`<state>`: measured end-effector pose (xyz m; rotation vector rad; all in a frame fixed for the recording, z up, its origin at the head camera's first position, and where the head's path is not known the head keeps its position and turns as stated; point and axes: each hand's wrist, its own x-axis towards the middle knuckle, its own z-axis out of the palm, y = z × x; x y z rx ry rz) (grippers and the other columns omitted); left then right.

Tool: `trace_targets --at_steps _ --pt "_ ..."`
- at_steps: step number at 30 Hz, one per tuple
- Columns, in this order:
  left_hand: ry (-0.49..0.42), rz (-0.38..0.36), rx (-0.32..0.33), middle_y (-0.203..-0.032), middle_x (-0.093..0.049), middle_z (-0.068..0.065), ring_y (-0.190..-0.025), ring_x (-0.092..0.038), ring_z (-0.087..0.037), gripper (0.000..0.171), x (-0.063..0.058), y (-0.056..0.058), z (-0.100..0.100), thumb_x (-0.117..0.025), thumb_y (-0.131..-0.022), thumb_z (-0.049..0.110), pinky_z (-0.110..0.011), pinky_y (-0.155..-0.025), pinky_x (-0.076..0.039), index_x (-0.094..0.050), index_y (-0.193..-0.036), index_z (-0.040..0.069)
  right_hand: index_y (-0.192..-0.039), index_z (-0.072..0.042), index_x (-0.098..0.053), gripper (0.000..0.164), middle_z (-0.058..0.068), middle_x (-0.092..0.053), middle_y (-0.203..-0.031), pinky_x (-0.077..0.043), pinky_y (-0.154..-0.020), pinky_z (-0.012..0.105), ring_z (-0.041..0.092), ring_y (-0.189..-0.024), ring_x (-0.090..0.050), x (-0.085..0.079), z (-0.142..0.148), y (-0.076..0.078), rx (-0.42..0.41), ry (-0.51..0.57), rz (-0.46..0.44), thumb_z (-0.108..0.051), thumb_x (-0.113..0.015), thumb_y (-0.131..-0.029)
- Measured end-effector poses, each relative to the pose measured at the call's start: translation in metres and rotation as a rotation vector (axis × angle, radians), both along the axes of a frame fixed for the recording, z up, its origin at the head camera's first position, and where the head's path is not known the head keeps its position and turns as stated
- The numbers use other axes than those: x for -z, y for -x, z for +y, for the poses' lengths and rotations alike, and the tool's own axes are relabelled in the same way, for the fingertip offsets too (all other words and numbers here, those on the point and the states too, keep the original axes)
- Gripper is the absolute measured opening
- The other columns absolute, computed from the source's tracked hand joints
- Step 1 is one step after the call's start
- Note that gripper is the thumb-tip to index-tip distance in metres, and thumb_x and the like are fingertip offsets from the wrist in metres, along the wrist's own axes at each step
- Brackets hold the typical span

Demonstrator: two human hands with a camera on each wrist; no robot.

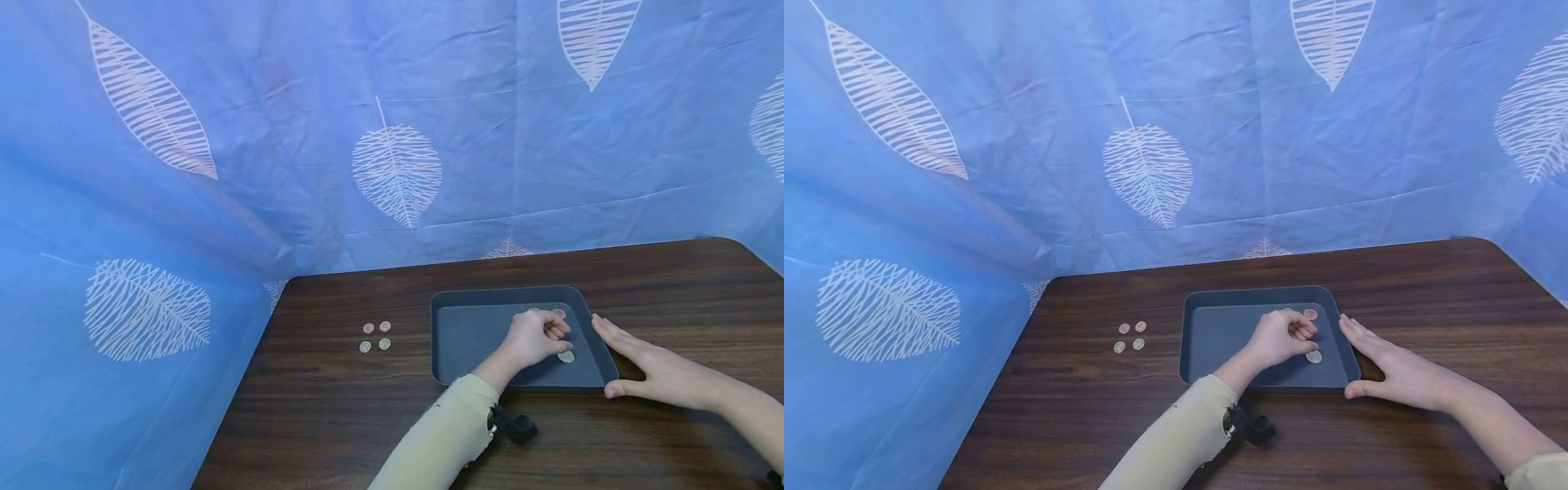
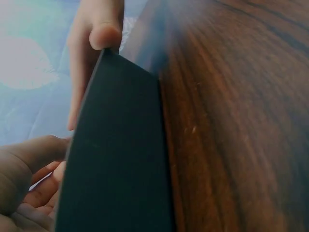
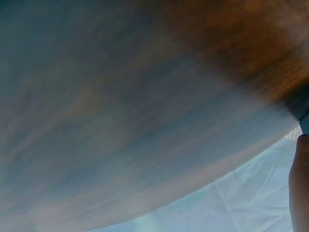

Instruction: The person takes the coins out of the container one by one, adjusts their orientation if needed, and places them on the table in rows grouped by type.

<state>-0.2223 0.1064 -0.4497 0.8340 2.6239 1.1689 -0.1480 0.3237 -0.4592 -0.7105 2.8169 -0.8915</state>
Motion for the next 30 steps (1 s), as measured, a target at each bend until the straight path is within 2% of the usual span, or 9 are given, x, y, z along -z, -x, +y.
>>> trace_targets --at_steps 1,4,6,8,15,23,30 --pt "0.020 0.009 0.001 -0.075 -0.061 0.016 -0.065 -0.051 0.012 0.014 0.001 0.000 0.002 -0.077 -0.082 0.015 -0.030 -0.101 -0.038 -0.072 -0.095 0.012 -0.155 -0.018 -0.003 0.101 0.028 -0.007 -0.154 -0.040 -0.077 0.067 0.060 -0.122 -0.034 0.000 0.000 0.000 0.002 0.002 0.000 -0.033 -0.073 -0.084" --pt "0.040 -0.004 0.003 -0.073 -0.060 0.015 -0.064 -0.050 0.011 0.015 0.006 -0.001 0.005 -0.077 -0.081 0.015 -0.028 -0.101 -0.038 -0.072 -0.096 0.012 -0.155 -0.018 -0.003 0.101 0.027 -0.007 -0.154 -0.040 -0.078 0.067 0.060 -0.122 -0.034 0.001 0.000 0.000 0.002 0.000 0.000 -0.034 -0.073 -0.084" --pt "0.046 -0.019 -0.001 -0.073 -0.060 0.014 -0.063 -0.050 0.009 0.016 0.009 -0.001 0.006 -0.078 -0.081 0.014 -0.014 -0.082 -0.045 -0.072 -0.095 0.011 -0.155 -0.018 -0.003 0.101 0.026 -0.007 -0.155 -0.040 -0.078 0.067 0.059 -0.122 -0.034 0.001 0.000 0.000 0.001 0.001 0.003 -0.033 -0.073 -0.084" --pt "0.049 -0.036 -0.008 -0.075 -0.060 0.012 -0.063 -0.050 0.007 0.016 0.013 -0.001 0.006 -0.078 -0.080 0.014 -0.007 -0.060 -0.042 -0.072 -0.095 0.011 -0.155 -0.018 -0.003 0.101 0.024 -0.006 -0.156 -0.040 -0.078 0.067 0.059 -0.123 -0.034 0.002 0.000 0.000 -0.001 0.000 0.005 -0.033 -0.073 -0.084" --pt "0.070 -0.049 -0.030 -0.075 -0.059 0.012 -0.064 -0.050 0.007 0.015 0.017 -0.002 0.005 -0.078 -0.081 0.015 -0.007 -0.059 -0.041 -0.072 -0.093 0.012 -0.155 -0.018 -0.003 0.101 0.020 -0.005 -0.157 -0.040 -0.078 0.067 0.059 -0.123 -0.034 0.001 -0.001 -0.001 -0.001 -0.002 0.013 -0.033 -0.074 -0.084" --pt "0.089 -0.050 -0.013 -0.072 -0.057 0.015 -0.064 -0.048 0.006 0.023 0.018 -0.002 0.005 -0.084 -0.074 0.016 -0.007 -0.060 -0.041 -0.071 -0.093 0.013 -0.155 -0.019 -0.003 0.102 0.026 -0.008 -0.155 -0.040 -0.077 0.067 0.059 -0.122 -0.034 0.002 0.000 -0.001 0.007 -0.004 0.012 -0.034 -0.074 -0.083" --pt "0.120 -0.042 0.007 -0.071 -0.058 0.014 -0.063 -0.049 0.006 0.019 0.018 -0.003 0.007 -0.083 -0.075 0.015 -0.007 -0.059 -0.040 -0.071 -0.091 0.013 -0.155 -0.019 -0.004 0.101 0.028 -0.010 -0.154 -0.041 -0.076 0.066 0.060 -0.122 -0.034 0.002 0.000 -0.001 0.005 -0.004 0.014 -0.033 -0.074 -0.083"
